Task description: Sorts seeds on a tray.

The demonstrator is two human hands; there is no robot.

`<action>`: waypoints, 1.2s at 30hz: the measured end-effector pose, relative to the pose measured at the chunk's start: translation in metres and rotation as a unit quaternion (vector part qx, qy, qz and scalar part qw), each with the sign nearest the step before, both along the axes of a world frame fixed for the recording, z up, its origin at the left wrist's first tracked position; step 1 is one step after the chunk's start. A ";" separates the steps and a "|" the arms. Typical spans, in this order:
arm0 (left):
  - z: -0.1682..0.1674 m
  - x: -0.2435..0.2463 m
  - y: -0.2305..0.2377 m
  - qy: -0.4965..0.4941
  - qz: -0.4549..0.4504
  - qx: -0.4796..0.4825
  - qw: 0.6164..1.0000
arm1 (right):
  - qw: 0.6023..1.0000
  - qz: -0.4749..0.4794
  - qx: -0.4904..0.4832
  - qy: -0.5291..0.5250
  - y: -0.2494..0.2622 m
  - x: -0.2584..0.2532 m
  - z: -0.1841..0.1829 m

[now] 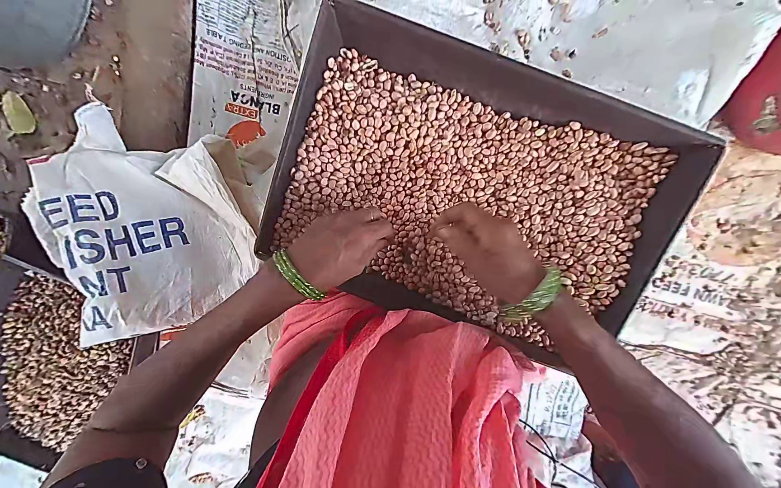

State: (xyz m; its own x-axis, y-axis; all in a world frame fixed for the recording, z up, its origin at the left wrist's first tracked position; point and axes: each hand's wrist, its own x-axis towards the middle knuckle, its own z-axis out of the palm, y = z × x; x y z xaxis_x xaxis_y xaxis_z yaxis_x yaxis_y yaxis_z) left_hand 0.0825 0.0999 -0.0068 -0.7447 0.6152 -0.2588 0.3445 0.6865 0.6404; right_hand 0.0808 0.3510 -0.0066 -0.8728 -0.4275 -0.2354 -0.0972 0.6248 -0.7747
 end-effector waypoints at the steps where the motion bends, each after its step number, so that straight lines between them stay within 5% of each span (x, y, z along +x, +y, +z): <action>1: -0.005 0.002 0.005 0.009 -0.002 0.005 1.000 | 0.997 -0.040 -0.061 -0.023 0.011 -0.003 0.005; 7: -0.033 0.001 0.024 0.146 -0.046 0.010 0.988 | 0.963 -0.135 -0.219 -0.083 0.050 -0.001 0.023; 23: -0.031 -0.016 0.017 0.250 -0.244 0.004 0.937 | 0.964 -0.131 -0.194 -0.123 0.056 0.018 0.019; 26: -0.032 -0.015 0.020 0.212 -0.175 0.010 0.961 | 0.963 -0.148 -0.183 -0.131 0.057 0.019 0.020; 29: -0.005 -0.006 0.028 -0.021 0.063 0.153 0.986 | 0.979 -0.131 -0.127 -0.096 0.050 0.019 0.025; 30: 0.006 -0.001 0.032 -0.133 0.152 0.234 0.951 | 0.986 -0.107 -0.114 -0.066 0.043 0.019 0.029; 32: 0.026 0.008 0.043 -0.362 0.288 0.383 0.799 | 0.993 -0.040 -0.107 0.003 0.025 0.019 0.042; 34: 0.037 0.013 0.048 -0.467 0.351 0.456 0.671 | 0.994 0.022 -0.097 0.051 0.007 0.017 0.052; 36: 0.044 0.018 0.042 -0.509 0.362 0.472 0.622 | 0.993 0.050 -0.085 0.065 -0.008 0.014 0.056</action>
State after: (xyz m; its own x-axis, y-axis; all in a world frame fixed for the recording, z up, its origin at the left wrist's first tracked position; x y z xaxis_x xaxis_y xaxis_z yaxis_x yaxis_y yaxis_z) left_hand 0.1002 0.1420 0.0368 -0.6602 0.4506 -0.6009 -0.7507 -0.4213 0.5088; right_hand 0.0945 0.3430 0.0496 -0.8421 -0.5377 -0.0413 -0.2579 0.4688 -0.8448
